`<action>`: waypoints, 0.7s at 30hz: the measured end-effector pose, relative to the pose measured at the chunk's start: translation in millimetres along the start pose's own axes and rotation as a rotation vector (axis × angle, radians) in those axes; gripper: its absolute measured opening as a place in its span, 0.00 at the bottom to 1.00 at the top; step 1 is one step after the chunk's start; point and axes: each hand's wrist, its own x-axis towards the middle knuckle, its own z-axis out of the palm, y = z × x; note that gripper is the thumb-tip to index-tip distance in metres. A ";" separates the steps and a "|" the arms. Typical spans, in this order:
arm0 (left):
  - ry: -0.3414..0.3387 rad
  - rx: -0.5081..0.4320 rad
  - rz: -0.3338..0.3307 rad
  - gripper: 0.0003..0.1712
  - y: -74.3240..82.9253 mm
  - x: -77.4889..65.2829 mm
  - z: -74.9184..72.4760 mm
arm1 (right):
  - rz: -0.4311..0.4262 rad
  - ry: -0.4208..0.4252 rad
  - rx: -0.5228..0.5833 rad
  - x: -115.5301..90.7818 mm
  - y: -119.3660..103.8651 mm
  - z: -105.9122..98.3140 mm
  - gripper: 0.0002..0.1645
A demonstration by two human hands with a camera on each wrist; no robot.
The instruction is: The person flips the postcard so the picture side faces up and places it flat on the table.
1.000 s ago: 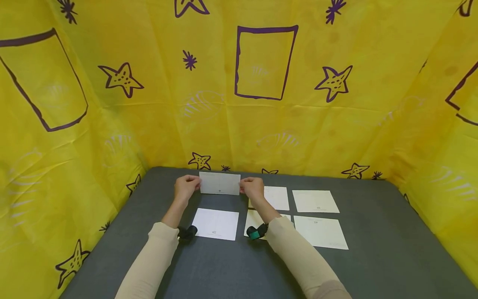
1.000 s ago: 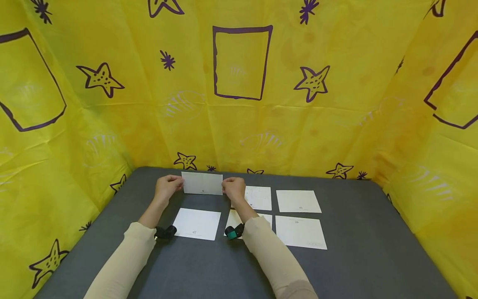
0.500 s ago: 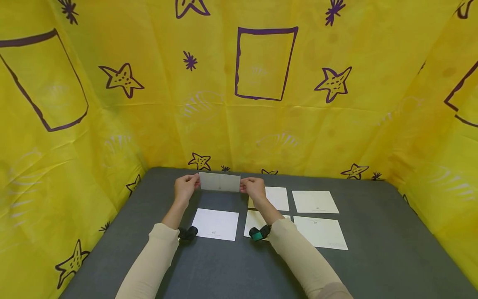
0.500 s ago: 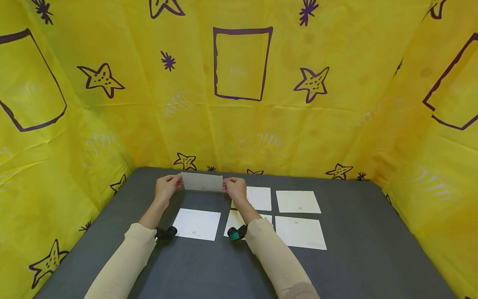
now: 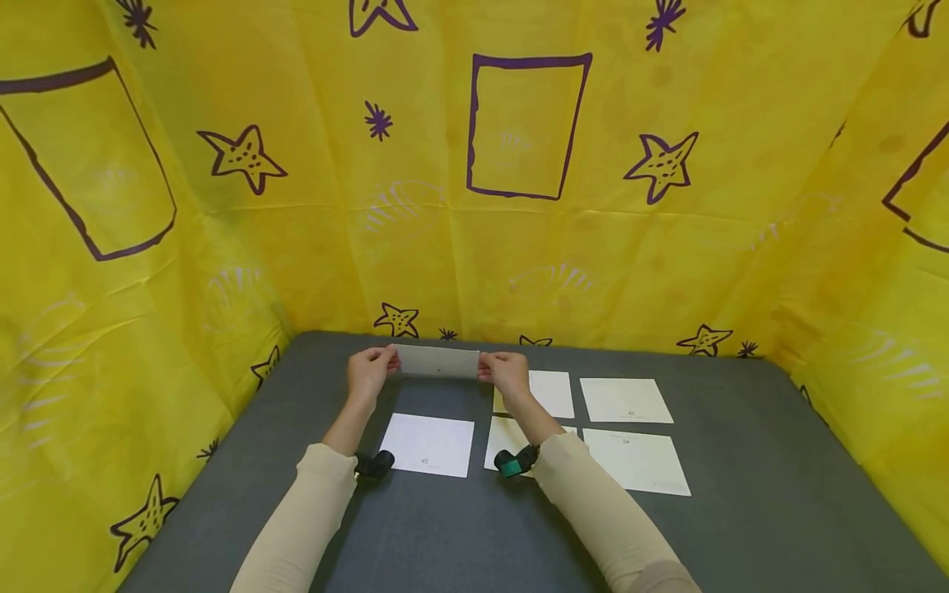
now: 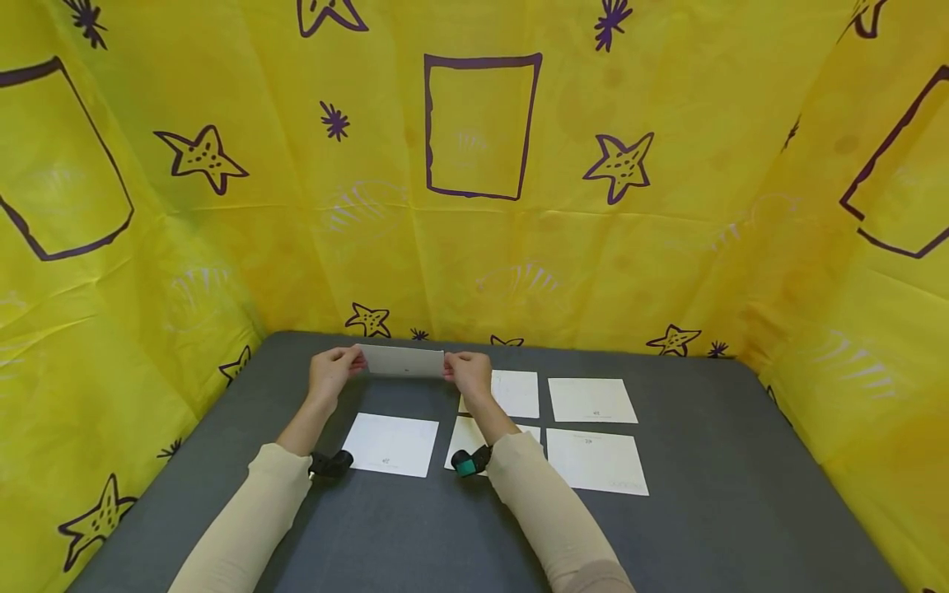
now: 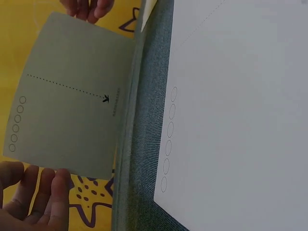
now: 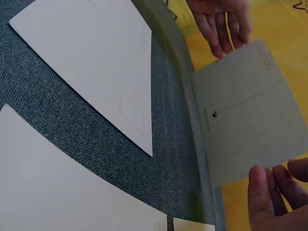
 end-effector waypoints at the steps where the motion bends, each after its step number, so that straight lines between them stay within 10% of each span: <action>1: -0.001 -0.008 0.002 0.18 0.6 -0.6 -0.2 | 0.000 0.000 0.004 0.3 0.2 -0.3 0.15; 21: -0.105 -0.061 -0.075 0.22 -3.3 0.0 -4.2 | 0.026 -0.008 0.033 0.9 4.2 -7.2 0.15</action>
